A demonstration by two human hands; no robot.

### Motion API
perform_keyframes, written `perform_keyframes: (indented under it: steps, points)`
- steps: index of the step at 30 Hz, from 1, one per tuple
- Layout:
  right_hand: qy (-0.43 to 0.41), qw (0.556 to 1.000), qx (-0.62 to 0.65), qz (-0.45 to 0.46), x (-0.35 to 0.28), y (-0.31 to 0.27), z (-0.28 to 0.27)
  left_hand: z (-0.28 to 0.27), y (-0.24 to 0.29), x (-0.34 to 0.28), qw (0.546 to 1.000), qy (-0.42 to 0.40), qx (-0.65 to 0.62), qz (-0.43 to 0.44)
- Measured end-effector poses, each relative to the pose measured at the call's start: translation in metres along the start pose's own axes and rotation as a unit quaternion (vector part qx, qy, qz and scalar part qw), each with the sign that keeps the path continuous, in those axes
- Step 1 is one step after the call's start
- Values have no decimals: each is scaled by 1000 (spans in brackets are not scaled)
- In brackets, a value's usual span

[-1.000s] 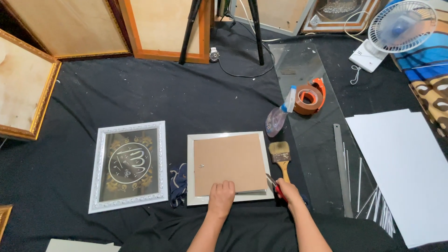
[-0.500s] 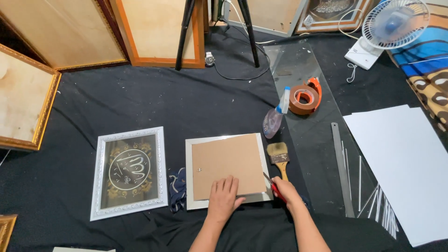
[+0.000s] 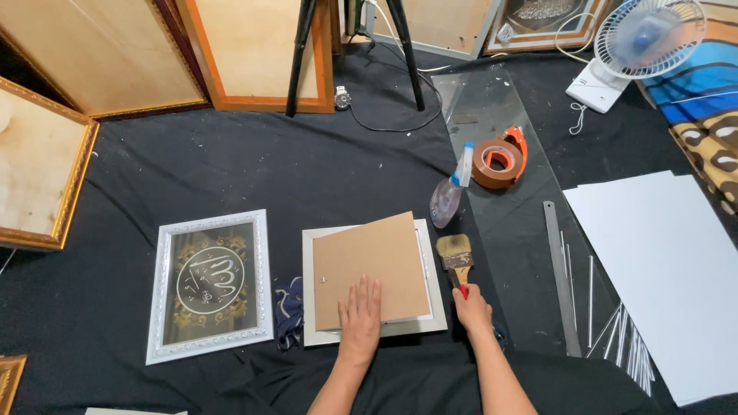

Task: The person removes the backing and protective film from a picture frame, then uses a brush to clean the glass surface. The person works on a single frame on a black cloth-covered floor.

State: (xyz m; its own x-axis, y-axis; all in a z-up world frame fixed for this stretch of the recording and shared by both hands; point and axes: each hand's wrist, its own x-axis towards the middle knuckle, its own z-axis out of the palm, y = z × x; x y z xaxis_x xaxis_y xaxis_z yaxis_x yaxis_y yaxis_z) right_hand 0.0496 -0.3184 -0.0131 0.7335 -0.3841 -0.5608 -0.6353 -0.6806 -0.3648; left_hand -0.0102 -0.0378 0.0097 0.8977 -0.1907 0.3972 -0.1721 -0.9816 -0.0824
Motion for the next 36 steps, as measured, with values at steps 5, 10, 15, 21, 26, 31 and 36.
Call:
perform_keyframes:
  steps: [5, 10, 15, 21, 26, 31, 36]
  points:
    - [138, 989, 9, -54, -28, -28, -13, -2, -1, -1, 998, -28, -50, -11]
    - [-197, 893, 390, -106, -105, -88, -27, -3, -3, -1, 995, -36, -88, -21]
    - [-257, 888, 375, -73, -143, -112, -45, -18, -14, 4, 990, -80, -114, -10]
    - [-204, 864, 457, -56, -119, -93, -66, -47, -40, 1, 941, -169, -245, -163]
    - [-188, 815, 548, -19, -97, -73, -56, -58, -85, -4, 824, -124, -407, -375]
    - [-227, 782, 580, -4, -76, -85, -29, -77, -99, 22, 506, -215, -570, -611]
    - [-223, 782, 580, -38, -34, -137, -1, 26, -80, 2, 607, -204, -548, -537]
